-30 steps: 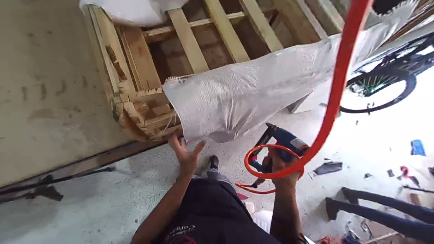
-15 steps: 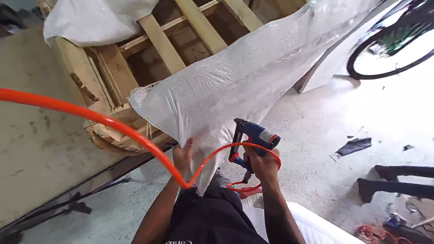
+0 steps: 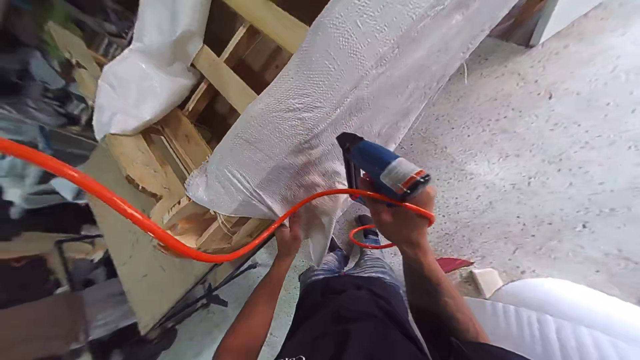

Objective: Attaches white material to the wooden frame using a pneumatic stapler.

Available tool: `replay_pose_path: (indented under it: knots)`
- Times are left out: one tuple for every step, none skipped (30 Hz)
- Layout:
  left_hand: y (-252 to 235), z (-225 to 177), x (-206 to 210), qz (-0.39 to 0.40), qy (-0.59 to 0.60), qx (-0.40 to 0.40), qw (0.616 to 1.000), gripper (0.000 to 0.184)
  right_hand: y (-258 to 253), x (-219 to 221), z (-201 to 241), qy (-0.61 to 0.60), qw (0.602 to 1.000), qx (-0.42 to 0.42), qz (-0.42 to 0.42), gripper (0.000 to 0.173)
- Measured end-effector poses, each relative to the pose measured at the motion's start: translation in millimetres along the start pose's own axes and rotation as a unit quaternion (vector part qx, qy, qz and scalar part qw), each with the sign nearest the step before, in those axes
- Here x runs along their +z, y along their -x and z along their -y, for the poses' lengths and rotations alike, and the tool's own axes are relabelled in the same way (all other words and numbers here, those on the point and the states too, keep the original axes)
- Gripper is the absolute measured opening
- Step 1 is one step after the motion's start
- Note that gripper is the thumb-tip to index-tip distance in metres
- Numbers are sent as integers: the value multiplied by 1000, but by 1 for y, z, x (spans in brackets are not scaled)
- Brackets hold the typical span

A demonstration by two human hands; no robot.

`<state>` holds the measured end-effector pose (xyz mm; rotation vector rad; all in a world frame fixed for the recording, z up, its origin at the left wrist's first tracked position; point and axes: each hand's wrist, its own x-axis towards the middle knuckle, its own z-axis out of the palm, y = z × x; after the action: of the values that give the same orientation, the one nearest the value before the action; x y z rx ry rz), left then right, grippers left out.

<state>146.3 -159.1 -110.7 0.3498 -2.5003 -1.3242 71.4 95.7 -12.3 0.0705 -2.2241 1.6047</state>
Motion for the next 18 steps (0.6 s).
replay_pose_path:
  knots:
    - [0,-9,0,7,-1,19,1000,28,8,-7,-1,-7,1000,12,-8,26]
    - [3,-22,3,1,11,41,999,27,17,-13,-1,-19,999,30,-17,26]
    - [8,-40,9,-20,41,51,998,27,27,-20,0,-32,998,52,-28,24]
    - [13,-61,16,-61,77,42,994,27,36,-28,1,-43,996,74,-36,24]
    - [14,-85,24,-107,123,33,986,24,43,-36,4,-53,993,93,-42,25]
    - [9,-107,32,-152,194,16,969,19,47,-44,6,-63,991,106,-45,26]
    - [4,-126,36,-170,281,-12,945,25,50,-51,10,-70,989,118,-47,26]
    - [-1,-141,38,-168,365,-48,915,32,49,-58,13,-77,988,126,-48,25]
    - [-4,-150,40,-166,437,-76,881,30,48,-66,17,-80,987,129,-46,26]
    - [-4,-153,42,-151,500,-85,848,25,46,-73,20,-79,987,130,-43,26]
    - [-4,-153,42,-110,540,-79,831,26,43,-79,22,-78,988,127,-40,25]
    - [-6,-153,42,-66,534,-79,839,34,39,-84,23,-77,989,122,-37,26]
    - [-10,-157,41,-36,489,-100,866,45,36,-87,24,-75,990,119,-33,26]
    - [-18,-161,39,-12,421,-137,897,54,34,-91,24,-74,990,115,-25,27]
    - [-30,-162,40,-1,349,-167,922,59,31,-93,24,-72,991,108,-16,27]
    - [-42,-157,45,-6,285,-175,942,63,26,-93,22,-69,993,101,-5,26]
    - [-49,-148,50,-29,254,-170,952,64,23,-93,20,-70,993,95,6,25]
    - [-53,-139,56,-58,253,-161,952,64,19,-92,19,-75,993,88,18,24]
